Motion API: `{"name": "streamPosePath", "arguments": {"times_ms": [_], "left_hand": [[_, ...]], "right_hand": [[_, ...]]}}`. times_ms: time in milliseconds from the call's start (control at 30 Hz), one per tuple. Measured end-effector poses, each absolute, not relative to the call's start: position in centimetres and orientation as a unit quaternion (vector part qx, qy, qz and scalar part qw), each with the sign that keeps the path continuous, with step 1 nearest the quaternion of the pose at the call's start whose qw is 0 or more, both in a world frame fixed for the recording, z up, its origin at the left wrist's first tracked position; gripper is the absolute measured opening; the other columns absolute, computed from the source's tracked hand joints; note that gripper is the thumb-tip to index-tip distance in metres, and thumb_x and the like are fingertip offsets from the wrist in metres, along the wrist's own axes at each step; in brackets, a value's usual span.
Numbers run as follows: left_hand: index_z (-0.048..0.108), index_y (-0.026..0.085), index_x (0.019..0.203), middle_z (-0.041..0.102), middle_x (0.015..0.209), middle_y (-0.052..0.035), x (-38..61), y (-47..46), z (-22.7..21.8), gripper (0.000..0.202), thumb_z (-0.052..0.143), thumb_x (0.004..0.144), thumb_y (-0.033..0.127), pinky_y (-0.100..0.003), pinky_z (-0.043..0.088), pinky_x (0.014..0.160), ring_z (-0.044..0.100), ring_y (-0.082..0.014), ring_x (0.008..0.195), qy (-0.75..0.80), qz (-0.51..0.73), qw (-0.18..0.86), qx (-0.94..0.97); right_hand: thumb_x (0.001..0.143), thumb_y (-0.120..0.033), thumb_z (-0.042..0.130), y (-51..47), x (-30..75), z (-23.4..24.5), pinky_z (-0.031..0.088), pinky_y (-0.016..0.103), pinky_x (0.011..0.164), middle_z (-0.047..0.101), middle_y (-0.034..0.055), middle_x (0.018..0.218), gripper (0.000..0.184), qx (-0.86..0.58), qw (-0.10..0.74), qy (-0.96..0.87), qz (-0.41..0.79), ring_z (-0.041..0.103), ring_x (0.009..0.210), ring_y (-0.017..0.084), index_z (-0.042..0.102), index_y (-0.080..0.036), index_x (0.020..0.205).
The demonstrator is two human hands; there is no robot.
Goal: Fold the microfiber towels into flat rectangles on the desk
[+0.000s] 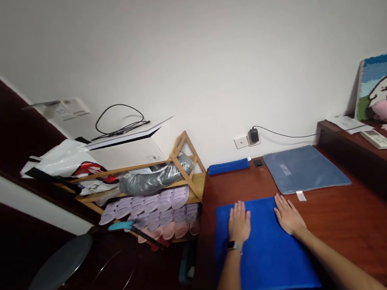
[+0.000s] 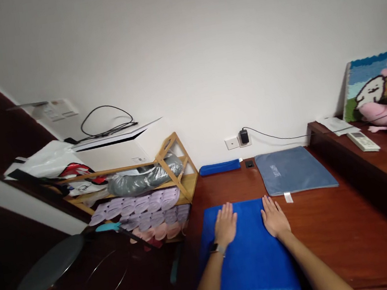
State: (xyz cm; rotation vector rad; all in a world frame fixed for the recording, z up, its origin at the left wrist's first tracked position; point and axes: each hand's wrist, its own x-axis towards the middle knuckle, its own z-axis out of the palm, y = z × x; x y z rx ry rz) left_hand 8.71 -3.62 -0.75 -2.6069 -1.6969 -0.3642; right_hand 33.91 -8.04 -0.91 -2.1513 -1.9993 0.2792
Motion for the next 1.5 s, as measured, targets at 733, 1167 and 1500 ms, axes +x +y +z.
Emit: {"name": "streamPosePath", "arguments": {"times_ms": [733,1167,1500], "left_hand": [[0.036,0.019,0.164,0.043,0.167,-0.0083,-0.3,-2.1,0.0,0.059,0.025,0.109,0.036,-0.046,0.033,0.128,0.037,-0.0239,0.156,-0.609,-0.105,0.041,-0.785],[0.022,0.022,0.168,0.040,0.168,-0.0086,18.9,-6.9,-1.3,0.059,0.022,0.111,0.039,-0.049,0.035,0.128,0.034,-0.0230,0.158,-0.429,-0.170,-0.018,-0.887],[0.037,0.014,0.163,0.040,0.168,-0.0125,0.4,-3.6,-0.2,0.059,0.025,0.110,0.034,-0.049,0.034,0.127,0.037,-0.0256,0.156,-0.597,-0.085,0.032,-0.797]], "right_hand": [[0.105,-0.046,0.013,-9.6,34.2,0.1,0.011,0.043,0.133,0.021,0.0058,0.175,0.072,-0.721,0.088,-0.679,0.111,0.016,0.162,0.020,0.021,-0.011,0.168],[0.104,-0.037,0.018,-9.5,34.3,-0.1,0.011,0.043,0.132,0.021,0.0065,0.174,0.069,-0.709,0.092,-0.690,0.111,0.016,0.163,0.021,0.026,-0.009,0.167],[0.105,-0.045,0.012,-9.6,34.3,0.0,0.011,0.044,0.133,0.020,0.0057,0.175,0.072,-0.714,0.094,-0.684,0.119,0.015,0.163,0.021,0.022,-0.010,0.167]]}}
